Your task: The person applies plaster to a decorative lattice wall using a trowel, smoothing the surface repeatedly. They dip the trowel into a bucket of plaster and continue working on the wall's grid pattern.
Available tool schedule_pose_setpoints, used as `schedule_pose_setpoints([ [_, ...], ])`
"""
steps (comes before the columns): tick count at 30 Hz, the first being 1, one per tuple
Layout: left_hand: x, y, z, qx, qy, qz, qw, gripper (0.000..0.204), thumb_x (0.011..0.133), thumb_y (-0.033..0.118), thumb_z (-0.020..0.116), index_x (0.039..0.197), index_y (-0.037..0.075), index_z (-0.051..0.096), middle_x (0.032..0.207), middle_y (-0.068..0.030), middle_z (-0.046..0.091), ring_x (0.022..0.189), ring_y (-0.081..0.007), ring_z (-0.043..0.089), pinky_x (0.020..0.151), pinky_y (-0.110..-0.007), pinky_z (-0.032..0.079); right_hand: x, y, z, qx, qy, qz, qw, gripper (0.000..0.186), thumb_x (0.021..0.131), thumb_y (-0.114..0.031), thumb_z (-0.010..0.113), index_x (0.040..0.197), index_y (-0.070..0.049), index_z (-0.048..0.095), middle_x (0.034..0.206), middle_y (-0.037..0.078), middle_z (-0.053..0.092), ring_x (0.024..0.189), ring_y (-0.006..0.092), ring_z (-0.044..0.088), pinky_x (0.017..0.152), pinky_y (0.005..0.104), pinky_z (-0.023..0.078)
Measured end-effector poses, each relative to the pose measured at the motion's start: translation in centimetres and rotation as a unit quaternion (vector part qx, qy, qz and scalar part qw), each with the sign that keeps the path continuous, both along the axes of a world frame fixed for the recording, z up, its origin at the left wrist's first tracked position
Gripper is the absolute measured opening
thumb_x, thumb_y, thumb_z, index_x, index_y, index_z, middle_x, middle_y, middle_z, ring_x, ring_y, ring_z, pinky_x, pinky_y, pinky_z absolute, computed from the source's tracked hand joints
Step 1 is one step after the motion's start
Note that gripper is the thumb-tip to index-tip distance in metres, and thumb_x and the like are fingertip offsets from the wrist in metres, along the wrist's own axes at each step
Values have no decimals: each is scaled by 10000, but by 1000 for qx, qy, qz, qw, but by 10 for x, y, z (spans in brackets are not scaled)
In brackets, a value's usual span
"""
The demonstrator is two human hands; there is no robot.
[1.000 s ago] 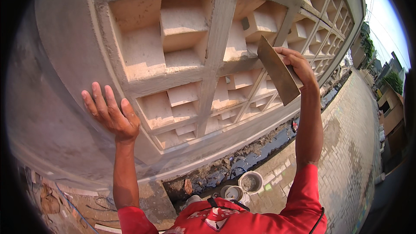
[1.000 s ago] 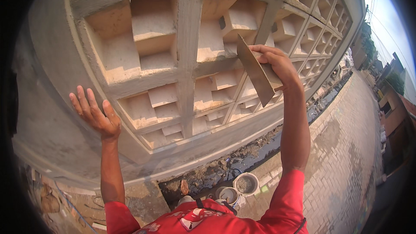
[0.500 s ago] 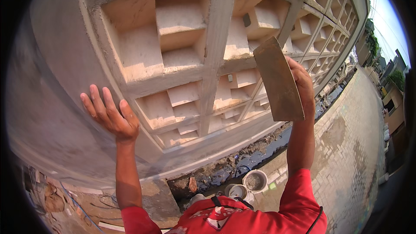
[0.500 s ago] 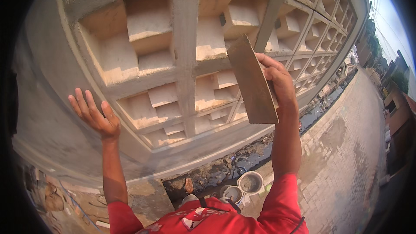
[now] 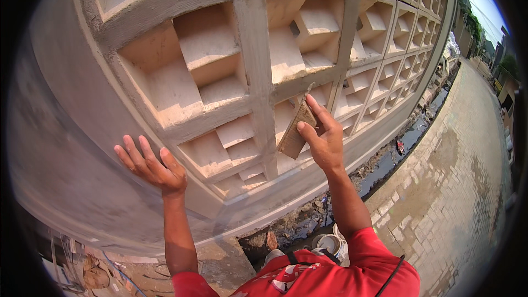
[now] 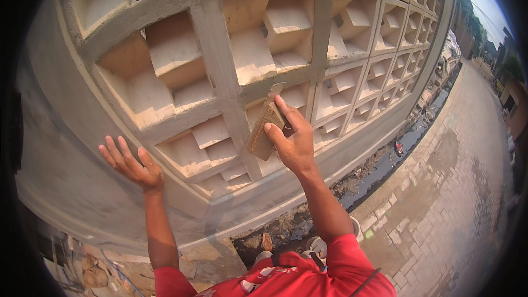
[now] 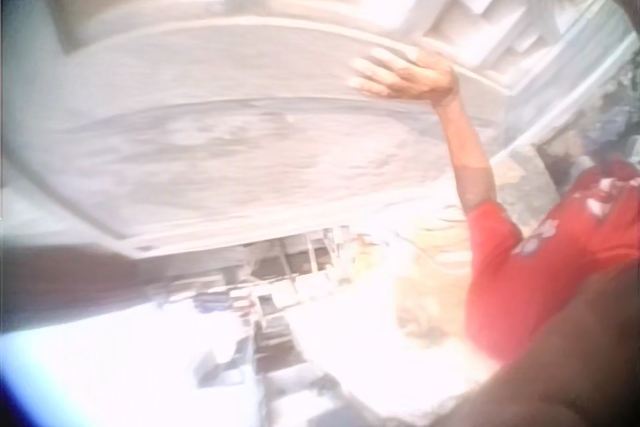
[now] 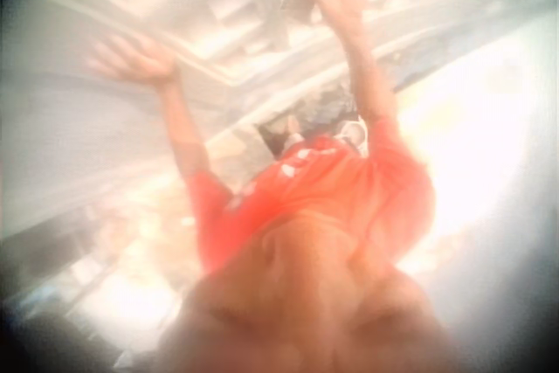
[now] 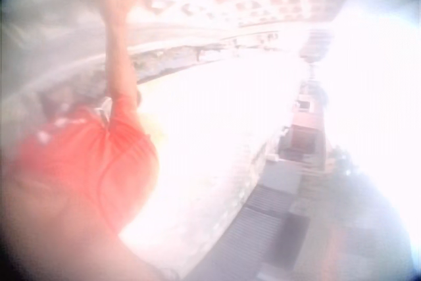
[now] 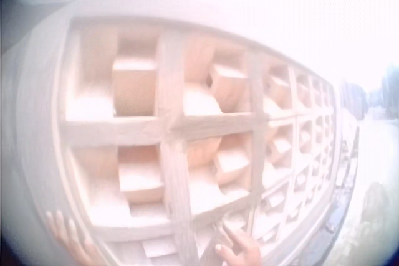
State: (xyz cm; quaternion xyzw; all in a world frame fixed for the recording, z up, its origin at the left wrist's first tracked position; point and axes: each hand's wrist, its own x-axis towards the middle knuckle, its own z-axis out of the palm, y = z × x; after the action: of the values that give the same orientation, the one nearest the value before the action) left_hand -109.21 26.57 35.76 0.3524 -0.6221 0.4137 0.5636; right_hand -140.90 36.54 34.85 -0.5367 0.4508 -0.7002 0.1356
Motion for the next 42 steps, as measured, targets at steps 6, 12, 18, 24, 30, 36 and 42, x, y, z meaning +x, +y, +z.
schedule_pose_setpoints([
  [6,-3,-2,1,-4,-3,-8,1000,447,1010,192,442,1391,-40,486,1527,-237,376,1460,-467,238,1173,-592,221,47,-30,10,-28,117,-189,975,562,853,-94,676,1359,91,516,966,188,592,851,300,622,746,386,509],
  [12,1,-1,-1,1,-2,-9,1000,457,1008,187,453,1412,-25,475,1533,-231,372,1462,-460,241,1172,-590,222,65,-1,-12,13,152,-143,978,565,841,-99,674,1358,74,528,922,189,576,827,327,613,743,398,502],
  [18,-1,3,3,-6,-7,-16,1000,475,1013,186,458,1448,-3,439,1544,-204,370,1471,-431,244,1178,-570,223,0,-30,8,5,9,-249,968,553,863,-130,649,1369,62,534,957,220,621,841,334,632,762,394,511],
  [24,0,2,-3,-6,7,-93,996,489,1030,214,415,1457,-23,405,1542,-205,369,1471,-419,243,1180,-561,221,96,-21,4,81,81,-207,972,546,869,-164,622,1362,59,544,847,215,570,746,361,603,708,452,497],
  [30,9,1,0,-10,-7,-120,993,505,1023,225,399,1466,-18,397,1542,-218,361,1476,-418,229,1182,-568,202,58,-7,2,-6,44,-232,972,540,851,-185,623,1340,38,576,905,229,617,828,360,636,763,436,509],
  [36,6,-1,0,-1,-13,-115,993,533,1009,259,384,1469,-10,399,1537,-241,359,1478,-428,216,1177,-588,183,45,-37,33,44,23,-307,950,567,860,-202,611,1342,89,545,853,224,614,796,371,626,751,452,506],
  [42,7,-2,-6,8,-4,-139,990,534,1018,287,378,1460,-11,409,1531,-244,366,1474,-437,221,1175,-587,191,103,0,0,82,116,-178,974,513,857,-196,631,1327,5,599,864,204,607,764,344,627,730,433,508],
])
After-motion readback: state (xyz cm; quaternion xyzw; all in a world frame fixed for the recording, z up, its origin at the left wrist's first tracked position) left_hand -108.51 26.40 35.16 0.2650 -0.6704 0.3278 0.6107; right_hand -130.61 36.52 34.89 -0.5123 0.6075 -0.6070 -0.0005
